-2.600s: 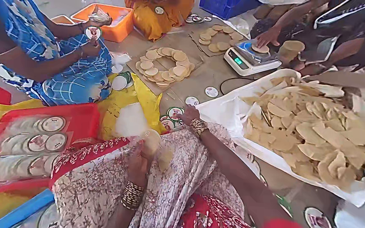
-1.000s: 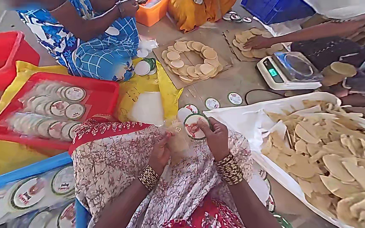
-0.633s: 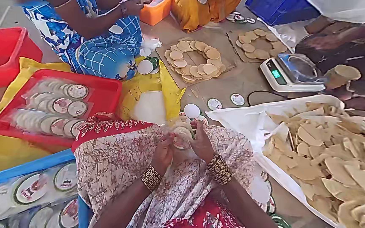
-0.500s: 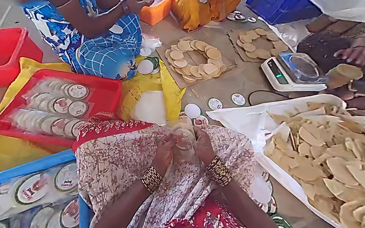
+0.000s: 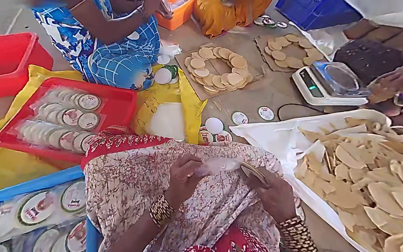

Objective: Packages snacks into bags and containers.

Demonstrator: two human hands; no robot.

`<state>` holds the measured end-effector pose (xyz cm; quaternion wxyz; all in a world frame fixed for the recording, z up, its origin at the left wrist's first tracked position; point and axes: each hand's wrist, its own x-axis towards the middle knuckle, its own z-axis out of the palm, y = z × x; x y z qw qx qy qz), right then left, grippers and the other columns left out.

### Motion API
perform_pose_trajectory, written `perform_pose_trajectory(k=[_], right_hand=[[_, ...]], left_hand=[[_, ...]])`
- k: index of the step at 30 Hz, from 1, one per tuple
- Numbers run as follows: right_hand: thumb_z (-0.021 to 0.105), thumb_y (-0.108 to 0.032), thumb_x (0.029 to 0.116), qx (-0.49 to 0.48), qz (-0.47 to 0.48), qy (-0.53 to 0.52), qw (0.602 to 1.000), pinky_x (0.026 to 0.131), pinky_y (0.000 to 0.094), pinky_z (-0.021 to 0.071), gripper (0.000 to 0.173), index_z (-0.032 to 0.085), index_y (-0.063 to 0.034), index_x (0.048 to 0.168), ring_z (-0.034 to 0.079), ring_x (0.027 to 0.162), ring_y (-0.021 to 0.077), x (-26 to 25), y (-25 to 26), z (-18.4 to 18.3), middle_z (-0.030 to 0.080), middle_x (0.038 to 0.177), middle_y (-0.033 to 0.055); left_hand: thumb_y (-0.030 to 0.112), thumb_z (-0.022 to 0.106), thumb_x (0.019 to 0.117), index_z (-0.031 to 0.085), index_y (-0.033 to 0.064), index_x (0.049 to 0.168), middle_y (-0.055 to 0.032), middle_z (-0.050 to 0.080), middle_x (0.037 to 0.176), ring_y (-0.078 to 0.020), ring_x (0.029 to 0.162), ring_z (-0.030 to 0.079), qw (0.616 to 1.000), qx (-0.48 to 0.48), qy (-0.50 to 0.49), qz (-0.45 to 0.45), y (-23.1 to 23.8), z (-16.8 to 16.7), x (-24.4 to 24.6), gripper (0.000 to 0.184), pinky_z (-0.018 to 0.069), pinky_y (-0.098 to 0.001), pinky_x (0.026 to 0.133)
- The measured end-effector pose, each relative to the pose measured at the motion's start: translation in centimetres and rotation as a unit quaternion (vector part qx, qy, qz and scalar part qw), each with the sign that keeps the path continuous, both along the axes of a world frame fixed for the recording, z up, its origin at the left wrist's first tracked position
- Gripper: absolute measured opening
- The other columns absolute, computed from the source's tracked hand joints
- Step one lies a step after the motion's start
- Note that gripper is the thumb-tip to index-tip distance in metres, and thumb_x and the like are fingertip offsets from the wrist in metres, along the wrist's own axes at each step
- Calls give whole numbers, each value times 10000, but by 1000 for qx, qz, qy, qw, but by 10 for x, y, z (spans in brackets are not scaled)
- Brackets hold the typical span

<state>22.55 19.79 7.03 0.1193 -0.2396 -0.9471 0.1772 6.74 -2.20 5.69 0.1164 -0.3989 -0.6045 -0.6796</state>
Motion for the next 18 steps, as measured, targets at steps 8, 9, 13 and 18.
perform_pose_trajectory(k=[8, 9, 13, 18], right_hand=[[799, -227, 850, -220, 62, 292, 929, 827, 167, 595, 183, 734, -185, 1016, 695, 903, -63, -12, 9, 66, 756, 968, -147], [799, -225, 859, -243, 99, 309, 914, 855, 176, 595, 218, 732, -279, 1059, 699, 943, -48, -12, 8, 81, 752, 1017, -187], [750, -199, 930, -291, 296, 318, 852, 977, 272, 561, 249, 712, -279, 1163, 697, 1063, 76, -8, 14, 129, 745, 1109, -116], [598, -275, 1030, -282, 383, 269, 838, 1079, 311, 482, 167, 728, -180, 1073, 656, 1146, 103, -9, -13, 164, 752, 1064, -73]], left_hand=[[213, 541, 1058, 662, 123, 1005, 18, 621, 966, -52, 992, 601, 997, 4, 80, -7, -15, 23, 7, 160, 490, -196, 933], [217, 545, 1057, 664, 122, 998, 16, 621, 954, -60, 983, 605, 996, 8, 83, -13, -15, 24, 8, 163, 498, -203, 931], [166, 587, 1028, 658, 116, 987, -8, 610, 932, -105, 959, 613, 993, 30, 101, -55, -13, 25, 10, 96, 510, -260, 951], [163, 605, 1023, 654, 100, 986, -16, 618, 938, -110, 971, 624, 993, 36, 93, -67, -9, 23, 15, 89, 527, -261, 936]])
